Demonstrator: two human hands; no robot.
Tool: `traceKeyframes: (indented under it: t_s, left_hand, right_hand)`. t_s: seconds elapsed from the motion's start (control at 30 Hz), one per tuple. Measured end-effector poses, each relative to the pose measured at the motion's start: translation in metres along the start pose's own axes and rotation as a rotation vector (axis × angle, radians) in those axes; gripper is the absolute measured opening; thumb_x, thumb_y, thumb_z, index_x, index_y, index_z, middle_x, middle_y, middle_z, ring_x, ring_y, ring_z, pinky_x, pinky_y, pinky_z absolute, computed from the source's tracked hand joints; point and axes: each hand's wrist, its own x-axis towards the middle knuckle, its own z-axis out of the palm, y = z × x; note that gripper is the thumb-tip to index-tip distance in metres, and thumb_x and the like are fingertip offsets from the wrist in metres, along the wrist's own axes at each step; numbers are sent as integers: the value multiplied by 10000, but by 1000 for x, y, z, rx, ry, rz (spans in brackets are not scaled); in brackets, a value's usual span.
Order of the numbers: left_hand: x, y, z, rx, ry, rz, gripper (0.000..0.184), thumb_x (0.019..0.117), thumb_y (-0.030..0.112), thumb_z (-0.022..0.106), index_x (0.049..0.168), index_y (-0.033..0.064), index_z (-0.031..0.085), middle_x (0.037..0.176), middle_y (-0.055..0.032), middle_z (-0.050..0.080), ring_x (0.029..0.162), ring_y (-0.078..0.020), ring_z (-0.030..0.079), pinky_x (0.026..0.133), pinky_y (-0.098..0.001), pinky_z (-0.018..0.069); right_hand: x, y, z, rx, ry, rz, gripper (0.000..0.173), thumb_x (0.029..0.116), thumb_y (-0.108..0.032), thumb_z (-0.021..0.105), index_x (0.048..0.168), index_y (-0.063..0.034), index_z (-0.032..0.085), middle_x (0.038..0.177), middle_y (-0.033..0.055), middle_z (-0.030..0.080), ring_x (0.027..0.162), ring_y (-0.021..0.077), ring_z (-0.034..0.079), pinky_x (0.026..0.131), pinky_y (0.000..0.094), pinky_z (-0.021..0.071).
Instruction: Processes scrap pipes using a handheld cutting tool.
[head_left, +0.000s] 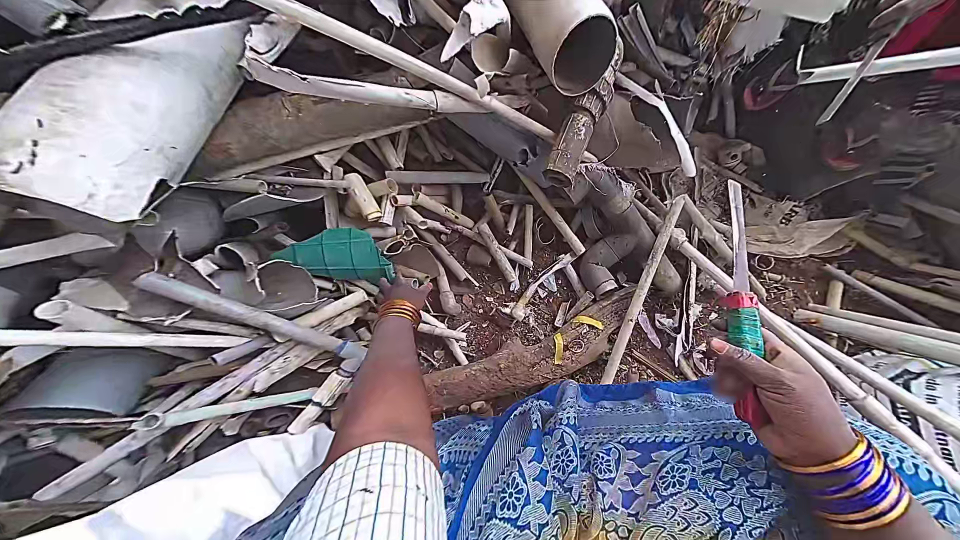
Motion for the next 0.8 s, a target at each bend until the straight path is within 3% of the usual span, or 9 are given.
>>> traceKeyframes:
  t_s: [0.07,0.13,0.2,0.3,0.43,0.53,0.57,0.7,0.8]
  left_hand:
    - [-12,15,0,-31,43,-14,786,971,467,683,1484,-76,438,1591,-361,270,1452,-516,340,1157,-625,331]
    - [-22,29,0,-126,190,15,631,964,374,700,1429,-22,542,1544,-334,375,1435,-511,362,1140,-659,320]
    - [-43,56,-5,-200,338,110,439,970,255,676,1329,9,624,1457,-323,484,1393,-515,412,1139,-667,300]
    - [-96,111,-20,-157,339,295,303,970,101,590,1247,7,668,1373,-310,563,1347,-512,471,1107,-653,359]
    - [-197,175,-17,-223,182,609,256,963,38,579,1199,-3,670,1333,-269,579,1213,-450,596,987,-610,489]
    - [-259,197,31,-455,8,866,258,955,0,577,1198,9,663,1321,-241,583,1121,-390,639,919,-541,538]
    - [-278,203,48,-507,-105,911,274,968,3,573,1230,6,655,1343,-241,572,1146,-370,624,947,-511,525]
    - [-320,212,99,-277,-562,853,478,1055,197,560,1481,-3,475,1583,-282,346,1390,-375,479,1145,-450,408]
    - [-308,194,139,-13,-710,783,526,1065,247,549,1509,-11,430,1538,-291,415,1403,-393,470,1162,-500,383]
  right_hand:
    - [-2,-4,-1,23,20,8,221,993,0,526,1210,-39,515,692,-20,587,467,18,526,440,142,473]
    - [-4,-6,-2,50,33,4,237,997,12,531,1229,-30,504,716,-13,597,475,18,528,443,140,470]
    - [-7,-9,-5,69,40,-1,210,997,16,537,1199,-35,514,689,-17,578,468,22,522,447,146,475]
    - [-14,-10,-10,100,33,-18,199,992,23,546,1181,-31,513,671,-8,564,463,37,523,451,163,484]
    - [-26,-12,-21,135,32,-38,205,997,28,551,1189,-23,503,711,10,584,480,42,526,466,165,478]
    - [-33,-12,-26,147,37,-27,190,1005,30,549,1180,-19,493,696,11,582,473,39,525,460,161,475]
    - [-35,-12,-27,148,34,-27,185,1006,29,551,1175,-18,492,693,11,580,470,37,525,456,161,476]
    - [-41,-11,-37,170,25,-49,189,1009,25,537,1190,-16,503,679,6,563,466,38,516,453,164,474]
    - [-39,-10,-47,197,41,-63,175,1004,28,535,1169,-27,512,665,-4,556,461,37,518,455,162,481]
